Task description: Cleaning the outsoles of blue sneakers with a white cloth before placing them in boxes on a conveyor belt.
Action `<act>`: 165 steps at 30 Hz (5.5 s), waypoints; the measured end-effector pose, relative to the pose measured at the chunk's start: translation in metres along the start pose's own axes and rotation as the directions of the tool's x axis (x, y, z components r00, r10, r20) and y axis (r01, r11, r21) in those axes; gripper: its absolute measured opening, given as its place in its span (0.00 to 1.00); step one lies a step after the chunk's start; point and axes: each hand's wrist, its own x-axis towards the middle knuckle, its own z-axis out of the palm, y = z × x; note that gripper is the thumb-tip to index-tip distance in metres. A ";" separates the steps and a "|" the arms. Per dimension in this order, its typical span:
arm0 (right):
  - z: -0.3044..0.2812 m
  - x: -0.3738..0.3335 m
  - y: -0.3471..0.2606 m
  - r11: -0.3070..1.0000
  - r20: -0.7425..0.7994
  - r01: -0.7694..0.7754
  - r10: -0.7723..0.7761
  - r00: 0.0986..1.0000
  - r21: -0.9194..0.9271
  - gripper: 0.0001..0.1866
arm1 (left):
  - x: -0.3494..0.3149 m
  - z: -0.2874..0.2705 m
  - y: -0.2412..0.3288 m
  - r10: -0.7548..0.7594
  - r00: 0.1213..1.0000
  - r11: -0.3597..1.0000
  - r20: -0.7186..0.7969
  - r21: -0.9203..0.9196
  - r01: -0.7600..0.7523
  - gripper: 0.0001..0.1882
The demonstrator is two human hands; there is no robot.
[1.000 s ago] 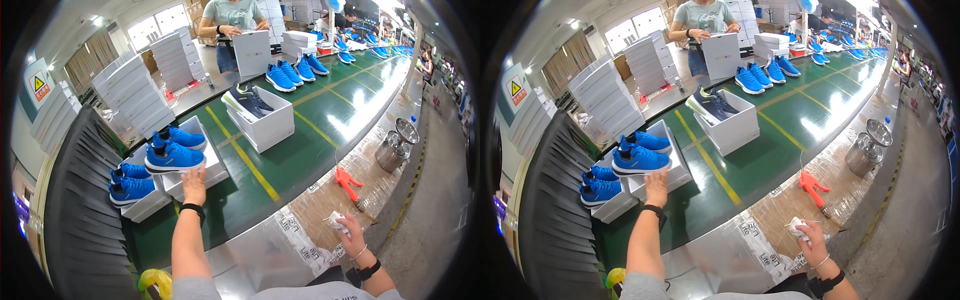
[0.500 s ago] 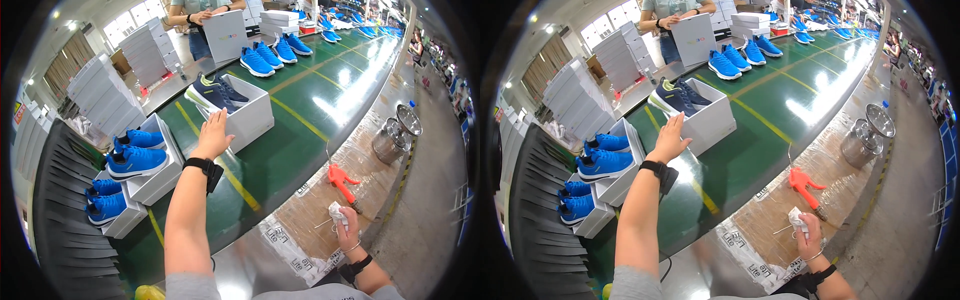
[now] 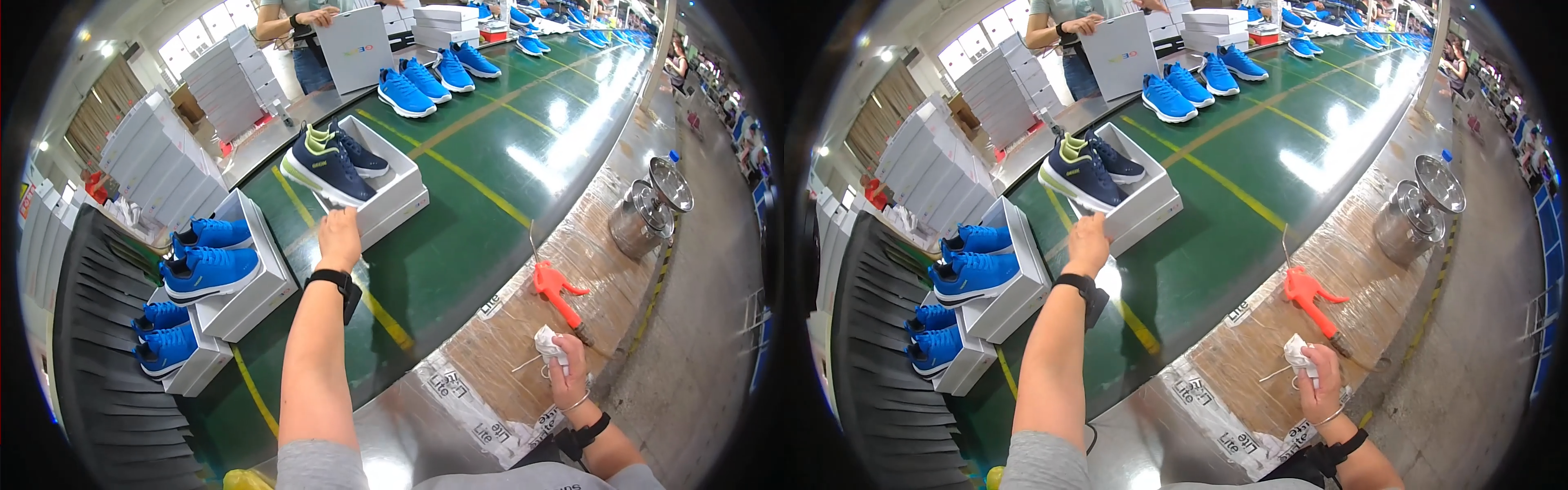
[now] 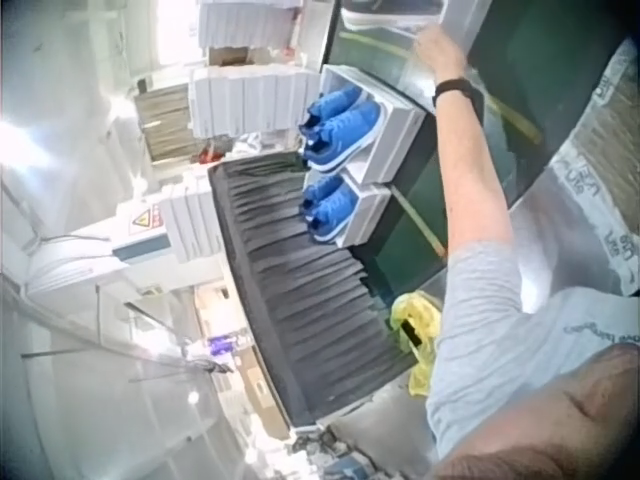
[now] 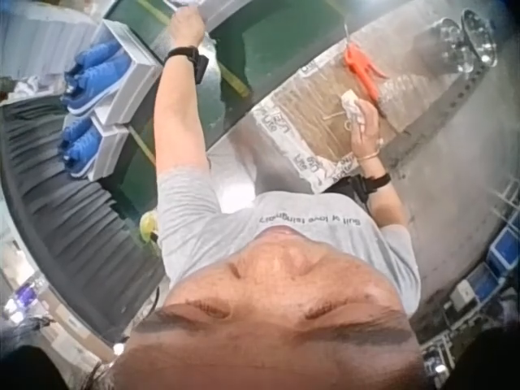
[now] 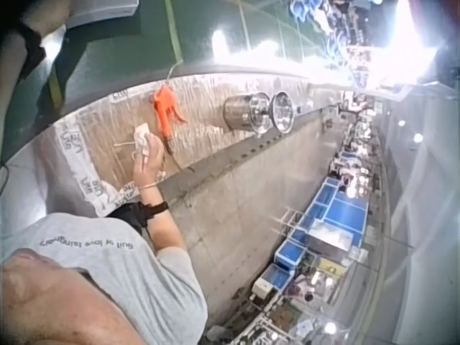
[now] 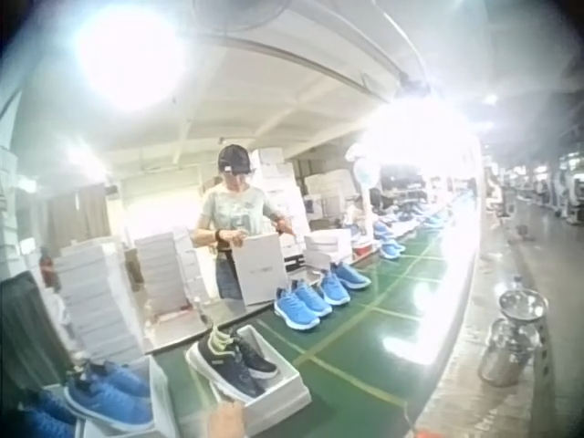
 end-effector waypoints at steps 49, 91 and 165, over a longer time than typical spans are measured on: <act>-0.014 -0.018 0.015 0.941 -0.130 -0.064 0.113 0.985 0.332 0.18 | -0.105 -0.303 0.071 -0.055 0.780 0.641 0.624 -0.577 0.506 0.25; -0.028 -0.100 -0.053 0.855 0.089 0.515 -0.518 0.851 0.050 0.27 | -0.344 -0.090 0.145 0.061 0.406 -0.878 0.912 -0.144 0.456 0.21; 0.050 0.060 -0.095 0.731 0.625 0.682 -0.535 0.568 0.006 0.25 | -0.327 -0.104 0.151 0.177 0.505 -0.720 0.845 -0.239 0.652 0.34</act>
